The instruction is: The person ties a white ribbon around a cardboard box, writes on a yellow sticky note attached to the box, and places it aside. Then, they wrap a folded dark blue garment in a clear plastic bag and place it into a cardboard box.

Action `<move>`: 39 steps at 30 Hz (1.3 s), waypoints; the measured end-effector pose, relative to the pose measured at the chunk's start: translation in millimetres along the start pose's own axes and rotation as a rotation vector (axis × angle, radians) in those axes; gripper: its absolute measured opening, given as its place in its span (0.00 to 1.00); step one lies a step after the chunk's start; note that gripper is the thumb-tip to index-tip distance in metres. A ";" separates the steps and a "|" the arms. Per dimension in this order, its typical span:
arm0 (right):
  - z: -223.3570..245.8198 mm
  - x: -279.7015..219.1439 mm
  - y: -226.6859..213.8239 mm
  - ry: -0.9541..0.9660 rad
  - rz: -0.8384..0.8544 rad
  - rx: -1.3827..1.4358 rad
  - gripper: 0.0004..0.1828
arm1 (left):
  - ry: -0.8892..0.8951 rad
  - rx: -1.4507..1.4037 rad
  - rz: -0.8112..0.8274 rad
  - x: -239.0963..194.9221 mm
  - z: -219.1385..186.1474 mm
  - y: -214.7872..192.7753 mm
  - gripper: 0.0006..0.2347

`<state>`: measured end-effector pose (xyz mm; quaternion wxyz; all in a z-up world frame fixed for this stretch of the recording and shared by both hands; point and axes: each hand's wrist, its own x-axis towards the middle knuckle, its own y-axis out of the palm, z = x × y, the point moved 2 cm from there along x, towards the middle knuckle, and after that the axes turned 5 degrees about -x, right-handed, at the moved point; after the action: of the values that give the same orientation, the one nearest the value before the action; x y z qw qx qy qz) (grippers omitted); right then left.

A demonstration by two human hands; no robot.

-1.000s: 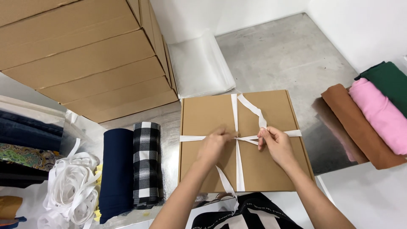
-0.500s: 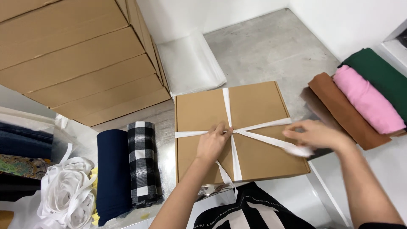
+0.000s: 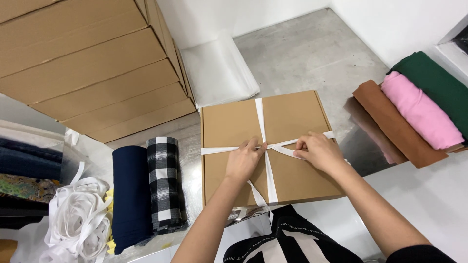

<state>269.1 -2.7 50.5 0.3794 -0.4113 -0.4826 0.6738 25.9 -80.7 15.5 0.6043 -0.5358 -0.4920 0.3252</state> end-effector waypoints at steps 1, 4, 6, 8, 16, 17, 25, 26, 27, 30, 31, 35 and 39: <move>-1.7 3.9 9.7 -0.004 0.002 -0.001 0.09 | -0.005 0.001 0.001 -0.9 -0.5 0.0 0.14; 0.4 5.0 17.9 -0.071 -0.004 -0.017 0.08 | -0.016 0.003 -0.031 -1.8 -2.0 -0.3 0.13; 10.0 -7.7 -2.1 -0.004 0.083 0.105 0.09 | -0.023 0.005 -0.019 -1.7 -1.9 -0.8 0.14; 9.2 -6.7 -9.4 -0.005 0.177 0.187 0.11 | -0.026 0.001 -0.016 -0.6 -1.4 -3.9 0.14; -1.5 -11.5 -21.3 -0.058 0.512 0.448 0.11 | -0.217 -0.317 0.194 9.1 15.4 -16.8 0.10; -11.0 -7.0 -10.0 -0.050 0.529 0.581 0.11 | -0.368 -0.450 0.258 11.2 20.9 -20.6 0.12; -30.7 -5.9 7.8 -0.089 0.458 0.877 0.10 | -0.645 -0.798 0.325 2.5 63.4 0.2 0.06; -31.6 -7.9 4.2 -0.070 0.416 0.920 0.10 | -0.685 -0.863 0.439 0.0 68.4 1.0 0.07; -32.5 -10.0 0.5 -0.049 0.374 0.963 0.09 | -0.723 -0.927 0.554 -2.5 73.3 1.4 0.09; -31.2 -14.9 0.0 -0.192 0.320 1.008 0.10 | -0.711 -1.339 0.553 -9.6 77.1 -1.3 0.14; -26.4 -14.9 -4.0 -0.194 0.317 1.008 0.10 | -0.709 -1.338 0.551 -11.7 74.3 -10.9 0.14; -5.4 -14.3 -25.3 -0.219 0.293 1.141 0.13 | -0.795 -1.770 0.483 -12.6 60.1 -38.9 0.15; 37.2 -32.7 -49.9 -0.228 0.284 1.382 0.17 | -0.783 -1.961 0.232 -4.1 57.7 -8.8 0.09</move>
<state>252.8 -32.7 112.0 0.4090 -0.0626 0.0764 0.9072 -30.9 -67.5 19.7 -0.3270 -0.6904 -0.6453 -0.0082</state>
